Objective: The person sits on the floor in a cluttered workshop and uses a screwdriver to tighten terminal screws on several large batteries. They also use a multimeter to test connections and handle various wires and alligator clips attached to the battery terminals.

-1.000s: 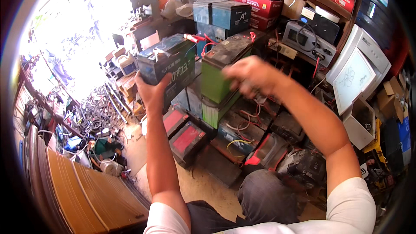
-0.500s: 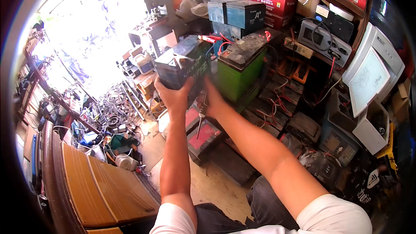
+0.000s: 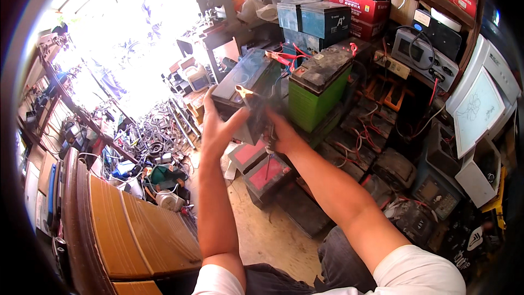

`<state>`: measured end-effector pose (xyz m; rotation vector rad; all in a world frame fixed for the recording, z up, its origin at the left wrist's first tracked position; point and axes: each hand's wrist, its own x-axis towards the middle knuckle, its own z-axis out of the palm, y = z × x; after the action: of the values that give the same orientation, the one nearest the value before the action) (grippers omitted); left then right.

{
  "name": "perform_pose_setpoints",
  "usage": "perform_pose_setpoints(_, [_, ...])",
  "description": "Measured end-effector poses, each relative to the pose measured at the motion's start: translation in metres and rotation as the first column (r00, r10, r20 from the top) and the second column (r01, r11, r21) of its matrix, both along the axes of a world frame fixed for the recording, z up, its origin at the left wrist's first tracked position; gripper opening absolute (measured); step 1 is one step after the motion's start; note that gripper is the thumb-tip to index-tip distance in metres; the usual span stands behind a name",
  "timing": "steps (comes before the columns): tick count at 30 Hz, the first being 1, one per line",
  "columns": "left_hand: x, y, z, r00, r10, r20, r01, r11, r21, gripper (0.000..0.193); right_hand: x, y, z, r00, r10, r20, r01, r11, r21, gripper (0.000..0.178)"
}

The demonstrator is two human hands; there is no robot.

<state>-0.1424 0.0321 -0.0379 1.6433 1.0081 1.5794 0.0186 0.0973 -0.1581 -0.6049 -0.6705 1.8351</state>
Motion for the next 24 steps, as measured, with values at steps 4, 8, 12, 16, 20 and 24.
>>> perform_pose_setpoints(4, [-0.019, -0.003, 0.030, 0.956, -0.131, 0.262, 0.184, 0.964, -0.189, 0.071, -0.001, -0.004, -0.002, 0.998, -0.050, 0.030, 0.051, 0.999, -0.009, 0.036])
perform_pose_setpoints(8, [-0.012, 0.029, 0.083, 0.807, -0.086, -0.584, -0.117, 0.946, -0.301, 0.072, -0.003, -0.009, -0.001, 0.995, -0.083, 0.047, 0.083, 0.997, 0.002, 0.035])
perform_pose_setpoints(12, [0.009, 0.059, 0.108, 0.520, -0.257, -0.814, -0.125, 0.920, -0.371, 0.081, -0.007, -0.015, 0.004, 0.986, -0.156, 0.063, 0.156, 0.988, 0.016, 0.032])
perform_pose_setpoints(16, [0.019, 0.059, 0.085, 0.499, 0.024, -0.866, -0.341, 0.924, -0.171, 0.090, -0.008, -0.025, 0.010, 0.979, -0.106, 0.174, 0.108, 0.994, 0.001, 0.033])
perform_pose_setpoints(20, [0.004, 0.035, 0.072, 0.492, 0.048, -0.869, -0.348, 0.926, -0.146, 0.093, 0.002, -0.047, 0.014, 0.972, -0.014, 0.236, -0.008, 0.996, 0.090, 0.035])
perform_pose_setpoints(24, [-0.010, -0.009, 0.065, 0.663, -0.038, -0.748, -0.315, 0.892, -0.324, 0.091, 0.015, -0.081, 0.018, 0.933, 0.098, 0.347, -0.126, 0.990, 0.056, 0.035])
